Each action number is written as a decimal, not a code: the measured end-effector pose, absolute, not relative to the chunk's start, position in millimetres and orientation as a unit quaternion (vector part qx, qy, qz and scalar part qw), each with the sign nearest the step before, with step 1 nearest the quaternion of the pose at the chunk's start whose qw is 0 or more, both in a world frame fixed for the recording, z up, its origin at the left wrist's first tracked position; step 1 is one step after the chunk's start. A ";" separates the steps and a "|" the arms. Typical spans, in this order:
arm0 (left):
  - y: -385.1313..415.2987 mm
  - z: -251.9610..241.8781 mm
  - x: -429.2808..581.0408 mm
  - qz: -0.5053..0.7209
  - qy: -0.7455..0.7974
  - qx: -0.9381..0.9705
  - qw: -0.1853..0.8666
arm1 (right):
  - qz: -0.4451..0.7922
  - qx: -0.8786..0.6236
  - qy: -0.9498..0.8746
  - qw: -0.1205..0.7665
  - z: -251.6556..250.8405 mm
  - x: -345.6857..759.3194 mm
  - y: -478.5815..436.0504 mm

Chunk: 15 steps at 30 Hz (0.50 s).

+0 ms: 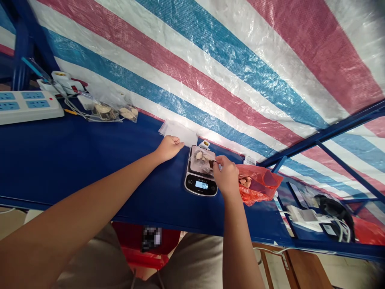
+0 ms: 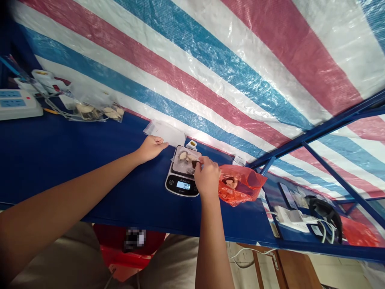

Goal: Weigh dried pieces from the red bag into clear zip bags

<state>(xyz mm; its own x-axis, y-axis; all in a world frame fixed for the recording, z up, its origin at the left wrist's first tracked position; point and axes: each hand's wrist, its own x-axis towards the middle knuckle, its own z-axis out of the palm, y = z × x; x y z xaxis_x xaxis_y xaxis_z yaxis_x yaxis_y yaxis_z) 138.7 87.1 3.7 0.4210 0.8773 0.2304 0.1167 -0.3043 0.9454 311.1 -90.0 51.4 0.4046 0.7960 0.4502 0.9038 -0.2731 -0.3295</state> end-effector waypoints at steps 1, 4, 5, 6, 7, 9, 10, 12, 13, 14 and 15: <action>87.2 3.6 138.6 0.403 0.355 0.699 0.472 | -0.093 -0.783 -0.528 0.315 53.1 314.7 -93.6; 87.6 3.3 138.6 0.404 0.353 0.701 0.470 | -0.092 -0.786 -0.446 0.417 53.7 329.9 -110.4; 87.9 3.0 138.7 0.404 0.352 0.702 0.470 | -0.091 -0.793 -0.408 0.443 50.8 335.4 -117.1; 88.1 2.7 138.8 0.403 0.352 0.702 0.470 | -0.087 -0.799 -0.373 0.464 46.1 340.5 -123.9; 88.4 2.2 138.9 0.402 0.352 0.702 0.471 | -0.082 -0.802 -0.346 0.480 39.5 344.8 -130.3; 88.9 1.1 139.1 0.401 0.353 0.702 0.472 | -0.070 -0.804 -0.316 0.500 22.2 350.0 -141.0; 89.1 0.4 139.3 0.400 0.353 0.702 0.472 | -0.065 -0.804 -0.309 0.504 12.8 350.6 -145.1; 89.2 -0.6 139.6 0.398 0.354 0.703 0.471 | -0.054 -0.805 -0.302 0.508 -4.2 348.5 -150.8; 89.2 -1.0 139.7 0.398 0.354 0.704 0.469 | -0.047 -0.805 -0.299 0.511 -10.7 346.4 -152.5; 89.0 -1.2 139.8 0.399 0.355 0.706 0.465 | -0.040 -0.804 -0.297 0.513 -15.6 344.3 -153.7; 88.8 -1.2 139.9 0.400 0.355 0.708 0.461 | -0.033 -0.804 -0.297 0.514 -18.7 342.3 -154.5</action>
<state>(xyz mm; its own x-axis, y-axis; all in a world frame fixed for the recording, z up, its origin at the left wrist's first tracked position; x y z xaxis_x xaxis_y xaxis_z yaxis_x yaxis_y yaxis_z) 139.9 88.8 -1.2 0.4280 0.8715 0.2394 0.1332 -0.3229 0.9370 342.3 -154.5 -18.7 0.8213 0.4442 0.3580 0.5115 -0.2956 -0.8068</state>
